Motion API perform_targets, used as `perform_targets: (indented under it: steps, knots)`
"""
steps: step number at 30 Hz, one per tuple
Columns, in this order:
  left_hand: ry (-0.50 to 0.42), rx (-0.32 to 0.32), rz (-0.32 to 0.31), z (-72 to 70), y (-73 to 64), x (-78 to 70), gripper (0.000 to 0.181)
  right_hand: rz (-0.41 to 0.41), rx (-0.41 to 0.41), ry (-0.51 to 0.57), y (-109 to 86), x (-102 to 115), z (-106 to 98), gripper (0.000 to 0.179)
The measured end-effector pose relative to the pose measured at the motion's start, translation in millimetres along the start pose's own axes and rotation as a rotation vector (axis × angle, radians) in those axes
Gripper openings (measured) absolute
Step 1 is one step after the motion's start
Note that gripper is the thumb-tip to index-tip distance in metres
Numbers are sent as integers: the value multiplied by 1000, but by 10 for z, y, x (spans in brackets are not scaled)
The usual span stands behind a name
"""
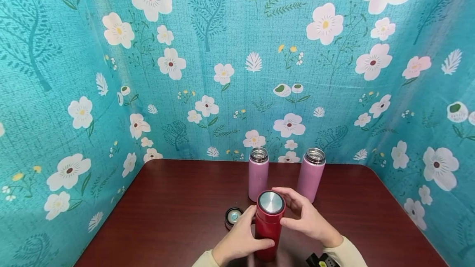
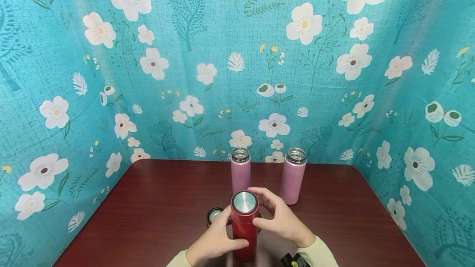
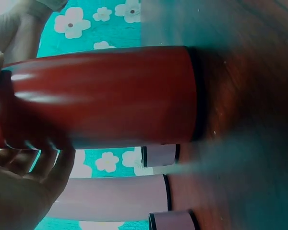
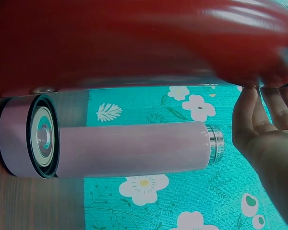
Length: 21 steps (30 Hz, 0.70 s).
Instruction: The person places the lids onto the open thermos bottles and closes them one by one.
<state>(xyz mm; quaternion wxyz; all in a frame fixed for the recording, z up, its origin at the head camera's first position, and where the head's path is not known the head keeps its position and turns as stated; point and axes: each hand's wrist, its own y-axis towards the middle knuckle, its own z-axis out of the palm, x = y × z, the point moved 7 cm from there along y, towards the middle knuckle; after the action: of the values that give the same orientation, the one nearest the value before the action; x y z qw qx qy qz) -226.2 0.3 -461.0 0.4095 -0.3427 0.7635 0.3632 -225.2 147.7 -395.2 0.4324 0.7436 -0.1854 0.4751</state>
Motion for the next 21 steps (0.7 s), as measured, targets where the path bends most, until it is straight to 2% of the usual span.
perform_targets:
  steps: [8, 11, 17, 21]
  knots:
    - [32, -42, 10, 2, 0, -24, 64, 16, -8, -18, -4, 16, 6, 59]
    - [21, -34, 11, -19, 5, -33, 64, 22, -6, -25, -5, 16, 2, 59]
    - [-14, 7, -30, -48, 23, -11, 62, 29, 1, -35, 4, 6, -32, 58]
    - [-23, 12, -28, -49, 33, -16, 62, 33, 0, -47, 4, -1, -50, 58]
